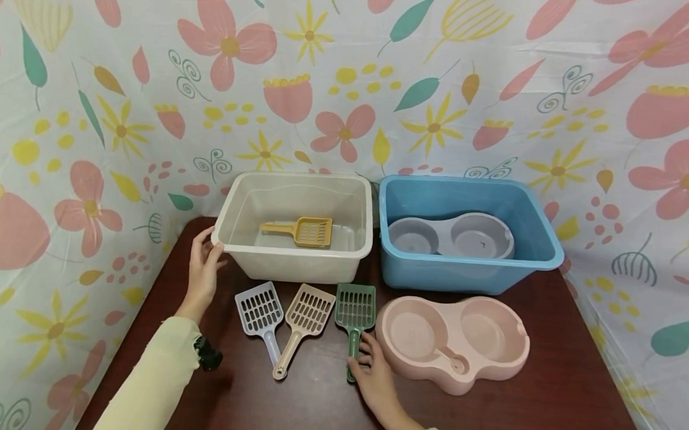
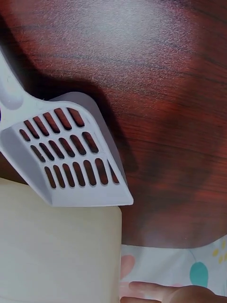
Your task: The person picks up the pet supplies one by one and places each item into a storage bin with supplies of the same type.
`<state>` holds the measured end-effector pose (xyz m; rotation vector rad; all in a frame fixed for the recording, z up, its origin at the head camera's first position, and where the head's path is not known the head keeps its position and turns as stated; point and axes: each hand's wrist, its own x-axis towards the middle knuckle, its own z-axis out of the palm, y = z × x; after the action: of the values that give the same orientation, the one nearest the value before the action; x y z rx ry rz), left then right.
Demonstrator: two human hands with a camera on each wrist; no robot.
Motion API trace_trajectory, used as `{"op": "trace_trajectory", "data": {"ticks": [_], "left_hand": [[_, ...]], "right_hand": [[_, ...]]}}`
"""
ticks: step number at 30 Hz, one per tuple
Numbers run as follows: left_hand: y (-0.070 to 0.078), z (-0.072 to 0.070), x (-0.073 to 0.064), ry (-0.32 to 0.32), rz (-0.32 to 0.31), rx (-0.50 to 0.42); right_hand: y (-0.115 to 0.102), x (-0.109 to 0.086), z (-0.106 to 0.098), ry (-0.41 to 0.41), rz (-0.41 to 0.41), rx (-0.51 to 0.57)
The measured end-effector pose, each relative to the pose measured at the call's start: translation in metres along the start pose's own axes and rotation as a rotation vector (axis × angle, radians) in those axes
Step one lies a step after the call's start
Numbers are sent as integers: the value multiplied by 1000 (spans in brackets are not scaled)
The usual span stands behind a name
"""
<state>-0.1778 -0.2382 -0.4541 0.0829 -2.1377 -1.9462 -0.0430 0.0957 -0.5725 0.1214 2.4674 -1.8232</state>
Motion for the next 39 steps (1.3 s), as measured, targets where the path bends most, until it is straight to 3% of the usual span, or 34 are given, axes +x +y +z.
{"op": "trace_trajectory", "data": {"ticks": [5,10,18,30,39], "left_hand": [[-20,-2,7,5,15,-59],[-36,-3,13,21,44,-44],[-9,3,2,10,3,-31],[-7,3,3,34,-12,-59],[-5,4,3,30,-24,-56]], "right_hand": [[-2,1,4,34,17,40],[-4,3,5,43,52,76],[-10,4,2,26,84,89],[-18,1,-6,9,96,154],[-24,-5,-15,-19,154,153]]}}
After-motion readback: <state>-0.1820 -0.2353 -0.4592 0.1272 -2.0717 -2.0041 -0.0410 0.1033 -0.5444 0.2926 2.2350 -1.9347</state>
